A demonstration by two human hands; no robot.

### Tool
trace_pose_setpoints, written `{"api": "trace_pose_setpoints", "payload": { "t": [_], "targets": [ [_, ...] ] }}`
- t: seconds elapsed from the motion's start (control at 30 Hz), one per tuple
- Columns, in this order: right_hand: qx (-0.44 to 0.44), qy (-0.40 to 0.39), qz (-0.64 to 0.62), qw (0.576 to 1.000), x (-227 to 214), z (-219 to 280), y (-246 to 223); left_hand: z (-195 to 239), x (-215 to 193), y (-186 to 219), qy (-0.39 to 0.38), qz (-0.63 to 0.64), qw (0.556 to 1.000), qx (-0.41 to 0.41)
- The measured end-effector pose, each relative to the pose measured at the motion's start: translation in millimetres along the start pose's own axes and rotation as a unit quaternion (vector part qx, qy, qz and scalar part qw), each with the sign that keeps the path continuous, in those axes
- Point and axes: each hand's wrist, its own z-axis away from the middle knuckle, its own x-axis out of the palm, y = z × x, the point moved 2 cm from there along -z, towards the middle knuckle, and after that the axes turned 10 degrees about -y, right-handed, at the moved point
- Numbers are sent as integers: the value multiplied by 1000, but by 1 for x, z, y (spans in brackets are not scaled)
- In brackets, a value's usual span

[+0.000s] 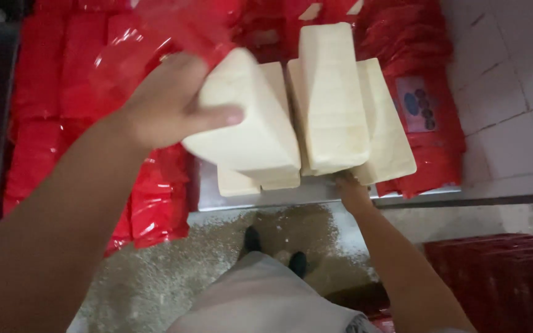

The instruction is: The person wraps rectangular blocks of a pale food product in red plastic bags on a metal table. They pick up each block, place it into a bag, and set the wrapped item aside. The process is repeated for multiple blocks throughout the clip.

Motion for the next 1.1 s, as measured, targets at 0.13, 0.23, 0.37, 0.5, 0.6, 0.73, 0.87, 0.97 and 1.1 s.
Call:
{"api": "trace_pose_setpoints", "payload": {
  "t": [0.13,0.23,0.37,0.5,0.6,0.73,0.87,0.97,1.1],
  "targets": [
    [-22,40,-99,994,3,27,-14,26,13,-19,23,27,999,37],
    [-62,255,10,965,34,61,-20,41,28,-39,79,85,978,173],
    [-34,94,-263,960,21,103,-48,60,51,-64,100,133,973,162],
    [-126,-46,-591,795,-48,102,-89,64,50,-48,146,148,967,148],
    [-230,139,-456,848,-218,134,-142,50,55,-22,203,147,956,152],
    [-365,167,-406,821,-408,135,-196,15,73,9,250,380,875,165],
    [-265,-6,-326,907,-474,129,-223,8,77,2,377,417,825,55],
    [-289,46,-284,913,-453,111,-182,19,94,-15,407,428,807,7],
    [-363,156,-245,886,-437,124,-129,41,118,-36,439,429,788,-52]
  ]
}}
